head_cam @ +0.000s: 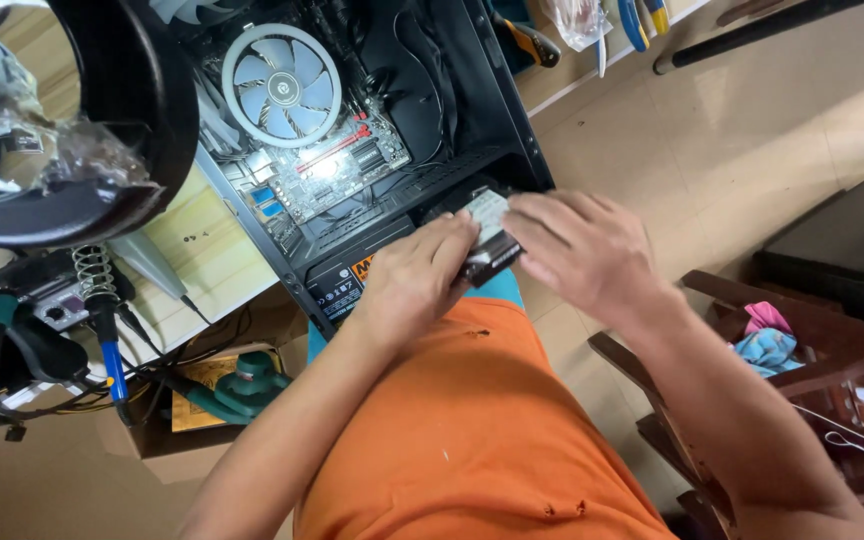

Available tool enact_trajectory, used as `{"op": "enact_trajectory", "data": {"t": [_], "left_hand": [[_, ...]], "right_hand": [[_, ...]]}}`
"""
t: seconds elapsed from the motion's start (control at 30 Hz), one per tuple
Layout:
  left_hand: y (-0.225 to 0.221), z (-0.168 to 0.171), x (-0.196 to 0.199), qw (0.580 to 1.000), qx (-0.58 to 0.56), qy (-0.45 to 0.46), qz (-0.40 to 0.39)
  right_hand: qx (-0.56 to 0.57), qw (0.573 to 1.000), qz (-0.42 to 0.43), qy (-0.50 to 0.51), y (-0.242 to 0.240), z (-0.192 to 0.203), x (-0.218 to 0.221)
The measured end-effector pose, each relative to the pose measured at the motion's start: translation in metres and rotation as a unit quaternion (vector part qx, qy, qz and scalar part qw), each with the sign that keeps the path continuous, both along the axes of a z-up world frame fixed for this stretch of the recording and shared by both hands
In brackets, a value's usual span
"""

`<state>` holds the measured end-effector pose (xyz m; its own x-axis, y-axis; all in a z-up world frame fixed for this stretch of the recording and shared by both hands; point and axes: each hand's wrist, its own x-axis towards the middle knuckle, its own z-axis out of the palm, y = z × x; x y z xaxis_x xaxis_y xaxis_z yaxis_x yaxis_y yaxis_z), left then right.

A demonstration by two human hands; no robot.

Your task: Installing a hard drive into a computer case by connecting SATA cables and sliding it into the drive bay

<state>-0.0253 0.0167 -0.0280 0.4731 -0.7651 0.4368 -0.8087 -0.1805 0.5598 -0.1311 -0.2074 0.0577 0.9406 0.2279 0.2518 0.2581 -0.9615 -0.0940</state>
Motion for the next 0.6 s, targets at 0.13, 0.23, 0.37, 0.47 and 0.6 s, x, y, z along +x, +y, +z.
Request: {"op": "enact_trajectory", "data": {"t": [0.13,0.23,0.37,0.47,0.6], "left_hand": [[0.015,0.009,-0.001,0.999,-0.036,-0.007,-0.024],[0.025,0.034,0.007,0.997,-0.018,0.033,-0.064],[0.027,0.068,0.027,0.942,-0.032,0.278,-0.184],[0.017,0.062,0.029,0.925,-0.018,0.353,-0.136],[-0.015,0.043,0.034,0.919,0.157,0.359,-0.046]], "right_hand": [[0.036,0.998,0.006,-0.054,0.023,-0.002,-0.026],[0.025,0.996,0.004,-0.081,0.032,0.007,-0.039],[0.073,0.990,-0.019,-0.121,0.041,0.019,-0.047],[0.104,0.985,-0.003,-0.140,0.045,0.028,-0.053],[0.086,0.983,-0.015,-0.159,0.053,0.038,-0.061]]}}
